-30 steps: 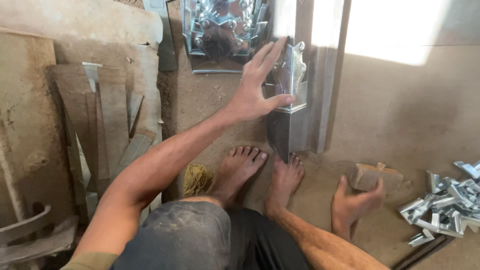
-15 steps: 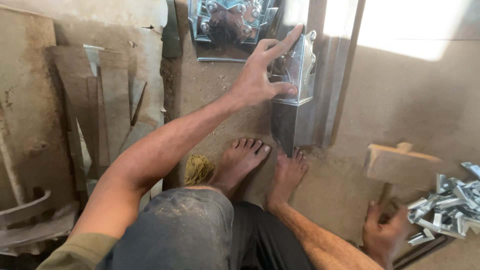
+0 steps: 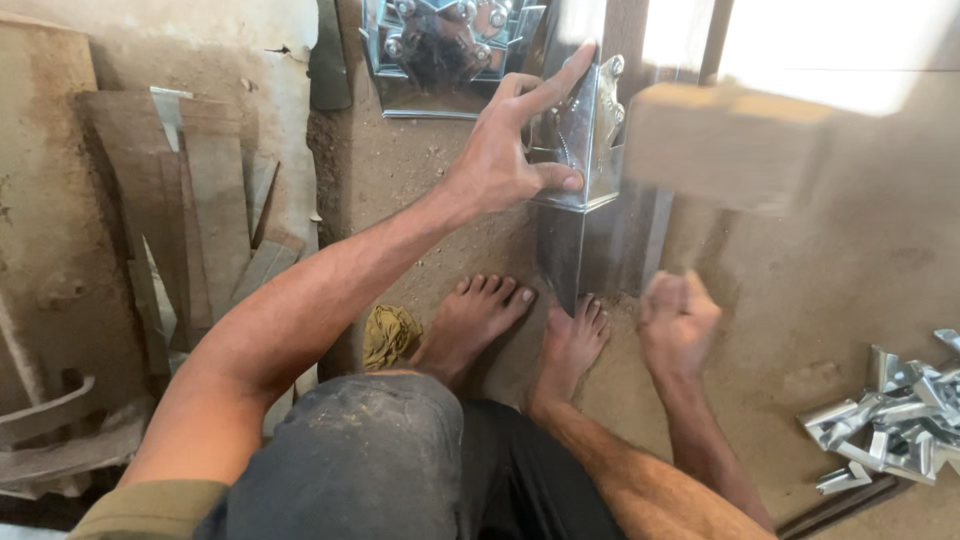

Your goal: The person sits on the floor and bends decorative galvanized sheet metal pieces by hand over a heavy metal angle, hammering the folds with a wooden mallet. They gather finished pieces into a pile and pick up new flat pieces to fold, repeating the process.

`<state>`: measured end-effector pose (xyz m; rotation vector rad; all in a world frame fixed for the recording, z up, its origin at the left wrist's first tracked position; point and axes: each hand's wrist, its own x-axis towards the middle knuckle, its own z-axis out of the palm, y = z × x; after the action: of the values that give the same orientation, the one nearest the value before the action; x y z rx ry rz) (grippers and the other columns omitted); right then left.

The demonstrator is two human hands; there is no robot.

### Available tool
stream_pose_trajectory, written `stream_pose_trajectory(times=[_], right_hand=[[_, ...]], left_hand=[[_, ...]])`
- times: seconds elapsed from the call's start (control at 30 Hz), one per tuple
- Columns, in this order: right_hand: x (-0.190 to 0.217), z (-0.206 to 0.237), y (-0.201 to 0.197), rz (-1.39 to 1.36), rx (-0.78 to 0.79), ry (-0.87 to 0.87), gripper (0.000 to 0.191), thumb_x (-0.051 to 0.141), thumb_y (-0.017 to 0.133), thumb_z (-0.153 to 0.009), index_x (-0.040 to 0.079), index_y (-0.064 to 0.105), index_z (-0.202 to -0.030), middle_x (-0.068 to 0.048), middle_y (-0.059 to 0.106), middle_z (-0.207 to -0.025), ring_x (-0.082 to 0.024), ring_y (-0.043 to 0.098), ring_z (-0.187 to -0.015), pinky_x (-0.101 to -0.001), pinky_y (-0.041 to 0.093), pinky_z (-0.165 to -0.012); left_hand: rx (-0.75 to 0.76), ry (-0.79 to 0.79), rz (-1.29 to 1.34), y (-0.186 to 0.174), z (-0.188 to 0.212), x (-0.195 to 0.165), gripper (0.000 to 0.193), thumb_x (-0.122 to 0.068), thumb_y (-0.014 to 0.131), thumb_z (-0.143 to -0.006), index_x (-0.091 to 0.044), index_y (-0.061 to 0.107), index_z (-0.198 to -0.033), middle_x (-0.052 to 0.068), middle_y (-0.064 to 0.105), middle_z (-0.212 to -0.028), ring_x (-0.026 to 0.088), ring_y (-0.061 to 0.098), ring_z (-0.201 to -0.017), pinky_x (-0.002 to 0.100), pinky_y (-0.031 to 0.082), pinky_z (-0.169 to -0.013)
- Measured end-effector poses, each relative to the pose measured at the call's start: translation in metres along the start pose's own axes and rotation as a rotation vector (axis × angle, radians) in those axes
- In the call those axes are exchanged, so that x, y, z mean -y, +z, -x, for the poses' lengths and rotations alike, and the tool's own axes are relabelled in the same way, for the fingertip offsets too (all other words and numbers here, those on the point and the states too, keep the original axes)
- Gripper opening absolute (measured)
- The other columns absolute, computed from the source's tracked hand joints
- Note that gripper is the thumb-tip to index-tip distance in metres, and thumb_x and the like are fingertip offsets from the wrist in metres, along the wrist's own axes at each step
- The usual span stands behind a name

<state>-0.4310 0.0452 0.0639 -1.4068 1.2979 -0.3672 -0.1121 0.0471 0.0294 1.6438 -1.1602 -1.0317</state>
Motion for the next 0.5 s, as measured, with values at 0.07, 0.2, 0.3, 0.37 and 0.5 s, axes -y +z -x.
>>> stream_pose_trajectory(times=[0.07, 0.2, 0.3, 0.37, 0.5], right_hand=[[-0.004, 0.001, -0.003, -0.291, -0.158, -0.08, 0.039, 0.034, 0.052, -0.113, 0.004, 0.049, -0.088, -0.007, 0.049, -0.07, -0.013, 0.046, -0.056, -0.0269, 0.039, -0.047], [-0.021, 0.003, -0.008, -0.648, -0.107, -0.171, 0.033, 0.032, 0.063, -0.102, 0.001, 0.054, -0.094, -0.004, 0.049, -0.076, -0.011, 0.045, -0.058, -0.0264, 0.038, -0.048], [-0.031, -0.002, -0.012, 0.222, -0.098, -0.019, 0.048, 0.034, 0.056, -0.116, 0.005, 0.044, -0.08, -0.003, 0.043, -0.067, -0.012, 0.043, -0.059, -0.0311, 0.037, -0.052], [-0.032, -0.007, -0.015, -0.587, -0.072, 0.006, 0.039, 0.041, 0.051, -0.111, 0.008, 0.054, -0.091, 0.0, 0.051, -0.069, -0.013, 0.048, -0.058, -0.0283, 0.04, -0.051], [-0.015, -0.012, -0.013, 0.496, -0.217, -0.549, 0.042, 0.034, 0.051, -0.12, 0.012, 0.056, -0.085, 0.0, 0.054, -0.081, -0.016, 0.054, -0.066, -0.0301, 0.042, -0.057]], left_hand=[[-0.007, 0.003, 0.007, 0.0, 0.0, -0.001, 0.122, -0.037, 0.103, -0.062, -0.045, 0.029, -0.159, 0.01, 0.06, -0.133, 0.029, 0.057, -0.125, 0.052, 0.046, -0.121], [0.008, -0.008, 0.021, 0.0, 0.001, -0.003, 0.123, -0.035, 0.105, -0.063, -0.045, 0.029, -0.159, 0.011, 0.059, -0.137, 0.029, 0.057, -0.128, 0.052, 0.044, -0.12], [0.011, 0.0, -0.009, 0.0, 0.0, -0.004, 0.125, -0.035, 0.104, -0.059, -0.044, 0.028, -0.158, 0.011, 0.06, -0.133, 0.029, 0.057, -0.125, 0.053, 0.043, -0.119], [0.019, -0.047, -0.017, 0.0, -0.001, -0.005, 0.126, -0.035, 0.103, -0.057, -0.044, 0.028, -0.157, 0.01, 0.06, -0.132, 0.029, 0.058, -0.123, 0.051, 0.048, -0.116], [0.021, -0.09, -0.02, 0.002, -0.003, -0.006, 0.125, -0.034, 0.104, -0.058, -0.045, 0.029, -0.157, 0.01, 0.058, -0.136, 0.029, 0.058, -0.124, 0.05, 0.049, -0.114]])
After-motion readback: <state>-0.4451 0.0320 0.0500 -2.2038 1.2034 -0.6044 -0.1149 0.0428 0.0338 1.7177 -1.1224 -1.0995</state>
